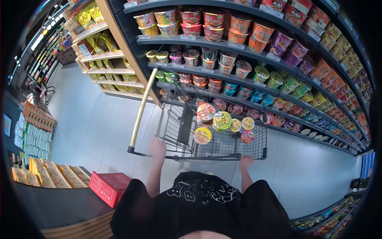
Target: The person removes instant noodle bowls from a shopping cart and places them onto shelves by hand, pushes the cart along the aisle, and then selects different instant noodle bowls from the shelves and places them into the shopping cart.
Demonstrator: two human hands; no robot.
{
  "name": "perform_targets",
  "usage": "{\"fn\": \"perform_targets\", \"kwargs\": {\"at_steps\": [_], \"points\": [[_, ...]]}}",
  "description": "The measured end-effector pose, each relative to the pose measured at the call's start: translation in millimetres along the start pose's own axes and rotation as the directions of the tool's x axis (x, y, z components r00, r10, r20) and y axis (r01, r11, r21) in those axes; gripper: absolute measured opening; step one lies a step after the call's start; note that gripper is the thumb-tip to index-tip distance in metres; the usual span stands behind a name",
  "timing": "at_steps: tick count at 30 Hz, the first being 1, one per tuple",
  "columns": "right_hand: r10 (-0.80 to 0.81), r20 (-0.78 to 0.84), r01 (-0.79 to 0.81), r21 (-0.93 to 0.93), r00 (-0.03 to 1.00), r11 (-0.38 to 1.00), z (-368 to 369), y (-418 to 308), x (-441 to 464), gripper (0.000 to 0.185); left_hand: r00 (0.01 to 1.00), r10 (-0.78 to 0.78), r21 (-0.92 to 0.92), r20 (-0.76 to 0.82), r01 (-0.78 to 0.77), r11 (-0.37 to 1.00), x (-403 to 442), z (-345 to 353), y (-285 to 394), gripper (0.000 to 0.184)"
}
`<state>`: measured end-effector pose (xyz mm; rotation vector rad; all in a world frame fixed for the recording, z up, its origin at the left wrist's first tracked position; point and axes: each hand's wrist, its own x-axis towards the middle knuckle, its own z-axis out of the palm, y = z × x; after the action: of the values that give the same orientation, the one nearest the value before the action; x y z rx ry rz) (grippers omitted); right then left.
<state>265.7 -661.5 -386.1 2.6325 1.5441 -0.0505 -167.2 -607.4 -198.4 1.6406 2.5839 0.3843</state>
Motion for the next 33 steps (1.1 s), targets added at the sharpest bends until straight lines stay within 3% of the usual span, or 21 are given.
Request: {"fn": "perform_targets", "kwargs": {"at_steps": [2,4,5,8,10,12,14,17,19,20,21,23,24,26,27,30,32,33], "points": [[0.189,0.075,-0.192,0.034,0.979,0.981,-22.6,19.5,5.2,0.030,0.998,0.015,-0.023,0.064,-0.013,1.000,-6.7,7.2,19.1,0.047],[0.227,0.095,-0.225,-0.027,0.969,0.974,-37.9,37.8,16.3,0.029,0.983,0.152,-0.109,0.102,-0.140,0.984,-11.8,16.6,36.8,0.035],[0.268,0.107,-0.260,-0.089,0.957,0.962,-41.3,45.5,19.2,0.028,0.983,0.146,-0.107,0.109,-0.135,0.985,-17.1,21.6,47.3,0.035],[0.201,0.055,-0.195,-0.094,0.978,0.976,-27.3,49.5,25.0,0.023,0.956,0.258,-0.186,0.138,-0.231,0.955,-32.5,32.7,80.2,0.030],[0.071,0.014,-0.072,0.224,0.997,0.972,-45.1,29.0,14.7,0.018,0.922,0.323,-0.207,0.213,-0.280,0.937,-45.4,41.9,103.8,0.030],[-0.057,0.058,0.008,0.627,0.997,0.779,-44.9,10.5,15.0,0.027,0.895,0.354,-0.226,0.271,-0.298,0.927,-59.7,40.1,130.4,0.030],[-0.187,-0.060,0.175,0.705,0.980,0.687,-20.8,-9.3,24.2,0.029,0.862,0.390,-0.246,0.324,-0.322,0.914,-73.2,36.5,158.1,0.031],[-0.228,-0.169,0.263,0.830,0.959,0.493,-82.9,-41.7,22.3,0.030,0.782,0.481,-0.296,0.396,-0.387,0.873,-96.1,34.0,189.7,0.033],[-0.240,-0.211,0.295,0.864,0.948,0.407,-108.3,-50.6,31.6,0.031,0.576,0.644,-0.309,0.503,-0.576,0.757,-111.3,31.6,207.7,0.030],[-0.242,-0.215,0.290,0.893,0.946,0.343,-116.7,-52.6,40.0,0.033,0.567,0.649,-0.314,0.507,-0.580,0.752,-116.3,27.5,217.1,0.030],[-0.231,-0.211,0.284,0.893,0.950,0.349,-121.1,-52.5,50.6,0.033,0.533,0.733,-0.380,0.423,-0.629,0.678,-119.5,21.2,227.0,0.028],[-0.132,-0.160,0.186,0.957,0.978,0.224,-129.2,-46.9,70.9,0.039,0.476,0.843,-0.528,0.249,-0.663,0.531,-122.9,10.0,252.3,0.019],[-0.114,-0.153,0.177,0.956,0.982,0.233,-119.0,-36.8,81.3,0.039,0.472,0.874,-0.509,0.112,-0.728,0.458,-121.7,1.9,264.5,0.019],[-0.181,0.068,-0.004,0.943,0.981,0.334,-84.4,-1.2,107.8,0.049,0.468,0.874,-0.452,-0.131,-0.813,0.368,-112.1,3.5,293.8,0.021],[-0.199,0.074,-0.029,0.974,0.977,0.224,-86.0,17.9,111.3,0.058,0.476,0.847,-0.424,-0.237,-0.835,0.351,-105.7,9.9,309.4,0.023],[-0.261,0.020,0.092,0.908,0.965,0.409,-61.6,73.7,123.0,0.053,0.423,0.875,-0.345,-0.235,-0.878,0.331,-88.4,33.9,352.7,0.025],[-0.251,-0.025,0.143,0.873,0.968,0.465,-74.3,104.6,122.7,0.054,0.239,0.962,-0.410,-0.131,-0.897,0.167,-88.6,46.1,380.8,0.029],[-0.276,-0.069,0.208,0.834,0.959,0.511,-78.6,119.0,123.6,0.056,0.212,0.968,-0.420,-0.132,-0.897,0.139,-97.4,45.2,395.4,0.029]]}}
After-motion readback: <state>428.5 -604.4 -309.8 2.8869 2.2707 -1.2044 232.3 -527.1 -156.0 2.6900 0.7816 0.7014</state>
